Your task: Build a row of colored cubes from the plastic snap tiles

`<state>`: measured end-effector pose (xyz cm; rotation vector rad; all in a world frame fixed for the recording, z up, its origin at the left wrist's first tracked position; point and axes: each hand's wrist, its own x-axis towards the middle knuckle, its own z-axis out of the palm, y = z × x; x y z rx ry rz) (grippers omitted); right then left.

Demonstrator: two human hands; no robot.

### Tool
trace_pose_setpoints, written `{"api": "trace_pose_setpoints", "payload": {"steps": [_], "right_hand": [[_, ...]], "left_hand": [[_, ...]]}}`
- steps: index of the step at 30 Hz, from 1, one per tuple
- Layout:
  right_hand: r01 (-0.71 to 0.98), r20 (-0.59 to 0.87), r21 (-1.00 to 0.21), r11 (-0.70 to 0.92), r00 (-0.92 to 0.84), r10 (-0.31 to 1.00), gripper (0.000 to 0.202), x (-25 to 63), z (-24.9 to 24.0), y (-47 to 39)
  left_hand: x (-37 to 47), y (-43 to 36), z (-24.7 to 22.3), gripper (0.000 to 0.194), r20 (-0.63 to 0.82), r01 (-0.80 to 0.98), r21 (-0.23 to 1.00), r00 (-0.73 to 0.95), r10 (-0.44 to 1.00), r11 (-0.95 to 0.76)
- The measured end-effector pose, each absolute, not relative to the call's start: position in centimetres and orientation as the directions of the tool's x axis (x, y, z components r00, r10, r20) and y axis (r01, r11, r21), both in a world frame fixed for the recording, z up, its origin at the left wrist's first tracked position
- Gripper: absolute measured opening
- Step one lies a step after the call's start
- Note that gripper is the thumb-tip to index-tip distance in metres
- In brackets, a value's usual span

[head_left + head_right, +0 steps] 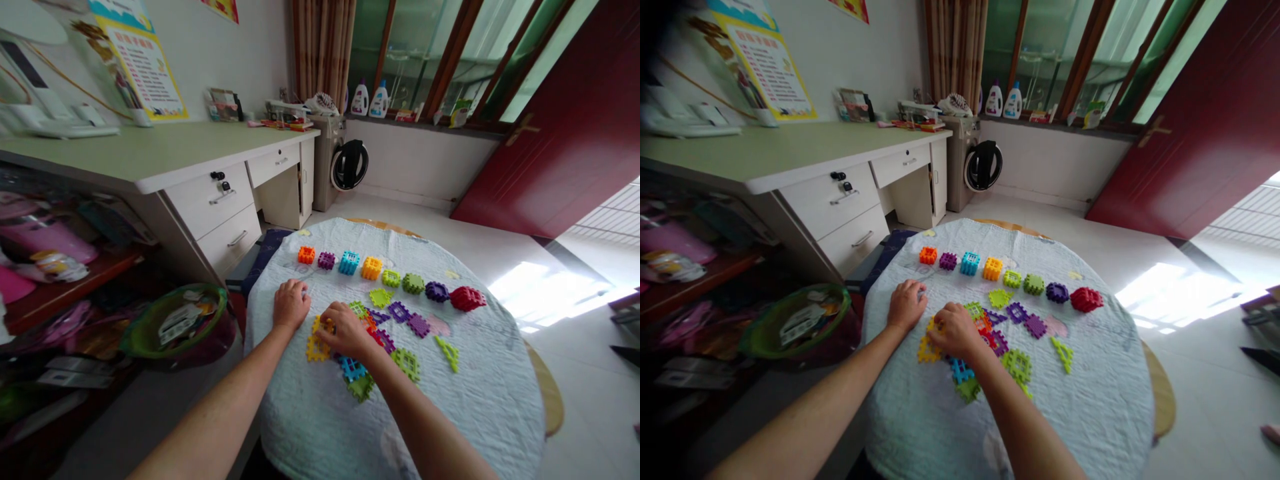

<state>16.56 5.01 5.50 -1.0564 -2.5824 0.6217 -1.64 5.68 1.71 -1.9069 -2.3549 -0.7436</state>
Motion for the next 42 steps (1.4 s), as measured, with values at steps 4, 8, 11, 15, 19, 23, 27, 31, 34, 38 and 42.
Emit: {"api": "trace_pose_setpoints", "payload": {"steps": [4, 8, 11, 15, 19, 23, 27, 31, 34, 38, 42], "right_hand": [[0.675, 0.053, -0.433, 0.598, -0.643, 0.764, 0.037, 16.7, 6.1, 5.2], [0.720, -0.051, -0.359, 0.594, -0.650, 0.758, 0.047, 15.9, 5.9, 5.1], [0.729, -0.056, -0.372, 0.575, -0.636, 0.770, 0.051, 15.5, 5.6, 5.0], [0.679, 0.029, -0.461, 0.571, -0.632, 0.774, 0.053, 16.2, 6.0, 4.6], [0.567, 0.046, -0.512, 0.645, -0.732, 0.680, 0.056, 16.8, 6.7, 3.3], [0.576, -0.041, -0.451, 0.682, -0.776, 0.629, 0.051, 16.5, 6.5, 2.1], [0.590, -0.051, -0.419, 0.690, -0.774, 0.631, 0.047, 16.2, 6.0, 1.8], [0.585, -0.050, -0.416, 0.696, -0.779, 0.625, 0.049, 16.2, 5.8, 2.1], [0.598, -0.066, -0.394, 0.698, -0.776, 0.628, 0.049, 15.9, 5.8, 1.9], [0.611, -0.055, -0.396, 0.685, -0.761, 0.647, 0.061, 15.5, 5.9, 1.5], [0.600, 0.051, -0.467, 0.650, -0.715, 0.697, 0.065, 16.8, 6.5, 3.4]], "left_hand": [[-1.6, 5.7, 1.7, 0.018, 0.301, 0.927, 0.346, -0.256, 0.918, 0.145], [-1.6, 5.6, 2.0, 0.018, 0.300, 0.927, 0.346, -0.255, 0.919, 0.144], [-1.6, 5.6, 2.1, 0.019, 0.292, 0.924, 0.353, -0.258, 0.921, 0.148], [-1.5, 5.6, 2.0, 0.019, 0.281, 0.920, 0.361, -0.266, 0.922, 0.156], [-1.6, 5.7, 1.8, 0.019, 0.282, 0.920, 0.359, -0.265, 0.922, 0.155], [-1.6, 5.7, 1.7, 0.019, 0.297, 0.923, 0.355, -0.264, 0.918, 0.151], [-1.5, 5.6, 1.8, 0.019, 0.303, 0.920, 0.362, -0.265, 0.915, 0.147], [-1.6, 5.6, 1.9, 0.019, 0.312, 0.921, 0.366, -0.260, 0.914, 0.138], [-1.6, 5.7, 1.8, 0.019, 0.318, 0.923, 0.361, -0.256, 0.913, 0.133], [-1.7, 5.8, 1.8, 0.019, 0.300, 0.920, 0.367, -0.259, 0.918, 0.140], [-1.7, 5.8, 1.8, 0.019, 0.298, 0.919, 0.372, -0.254, 0.920, 0.133]]}}
